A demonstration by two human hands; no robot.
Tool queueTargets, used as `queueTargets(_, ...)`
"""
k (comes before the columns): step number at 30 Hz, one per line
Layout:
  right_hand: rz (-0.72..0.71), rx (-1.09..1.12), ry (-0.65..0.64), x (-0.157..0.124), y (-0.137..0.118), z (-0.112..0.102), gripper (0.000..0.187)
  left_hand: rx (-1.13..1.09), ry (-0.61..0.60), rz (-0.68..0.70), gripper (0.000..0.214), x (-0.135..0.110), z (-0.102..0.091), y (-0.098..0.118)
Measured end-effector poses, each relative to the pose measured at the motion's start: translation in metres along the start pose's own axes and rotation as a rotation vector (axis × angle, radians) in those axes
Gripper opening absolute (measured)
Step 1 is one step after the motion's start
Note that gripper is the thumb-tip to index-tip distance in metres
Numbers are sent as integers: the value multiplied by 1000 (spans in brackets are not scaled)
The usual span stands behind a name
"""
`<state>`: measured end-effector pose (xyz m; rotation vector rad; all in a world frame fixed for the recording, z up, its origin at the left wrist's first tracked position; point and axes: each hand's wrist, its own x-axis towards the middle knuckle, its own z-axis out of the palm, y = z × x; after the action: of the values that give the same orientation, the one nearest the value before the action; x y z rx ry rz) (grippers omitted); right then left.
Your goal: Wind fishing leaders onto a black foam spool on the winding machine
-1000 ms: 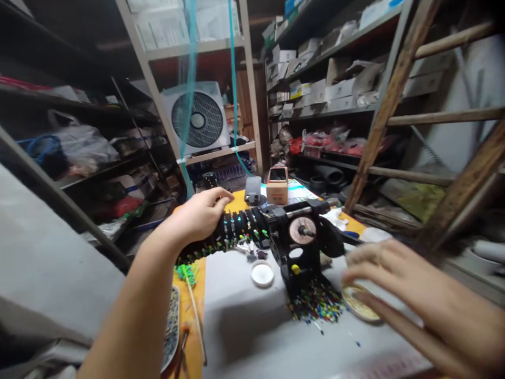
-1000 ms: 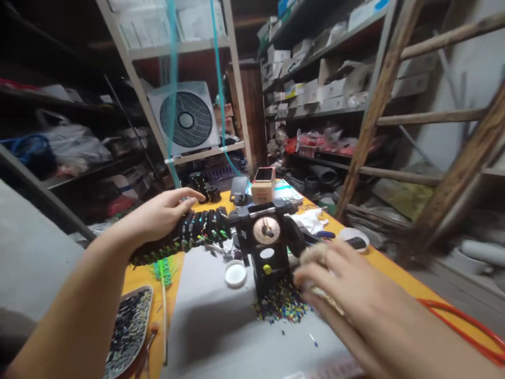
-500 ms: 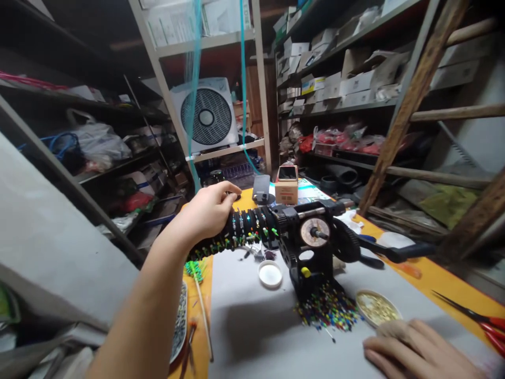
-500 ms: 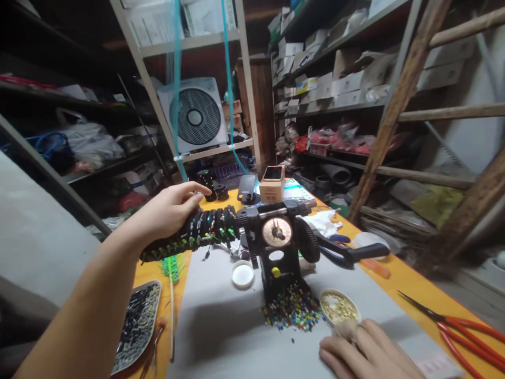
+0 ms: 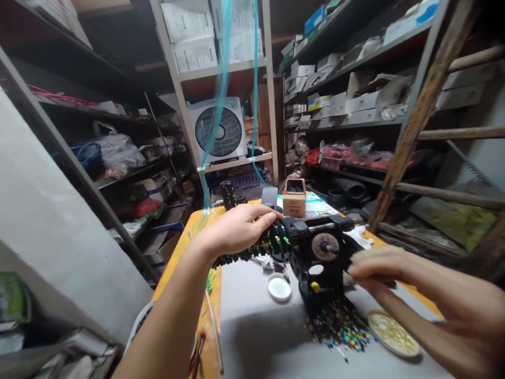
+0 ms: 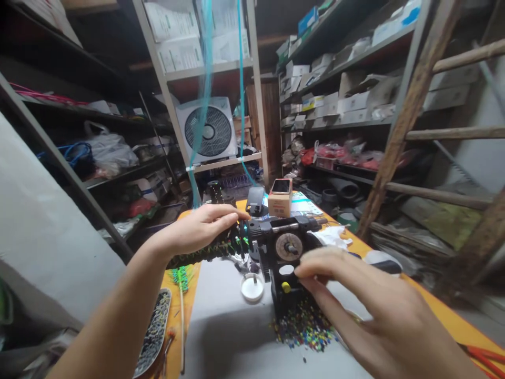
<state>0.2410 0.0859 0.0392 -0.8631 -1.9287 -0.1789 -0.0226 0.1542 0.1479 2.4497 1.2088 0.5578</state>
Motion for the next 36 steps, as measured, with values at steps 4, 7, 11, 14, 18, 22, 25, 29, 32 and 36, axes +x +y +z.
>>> queueTargets(4,11,32,-29,25,-5,3,13,-58,51,-4,39,-1,0,-5)
queueTargets(7,18,58,-44,38,-10,7,10,-56,155,-31,30,-3,0,-7)
queueTargets(11,-45,49,-8,63,-21,16,10,-21,246,-60,23,-6,3,-8)
queueTargets(14,-153,29,33,80,-27,29,14,-23,257,-41,25,-7,4,-8)
queueTargets(18,-249,16,76,90,-31,45,15,-51,251,-10,22,-8,2,-7)
queueTargets(22,-219,58,76,89,-33,50,13,-89,229,20,20,-8,1,-8)
queueTargets(25,-156,82,67,90,-34,50,14,-113,219,23,20,-8,1,-10)
queueTargets(29,-167,64,60,93,-35,51,11,-136,212,15,20,-9,2,-11)
queueTargets(32,-158,61,51,95,-34,52,11,-137,213,13,20,-9,1,-11)
queueTargets(36,-181,47,33,95,-35,51,11,-130,213,11,20,-9,0,-10)
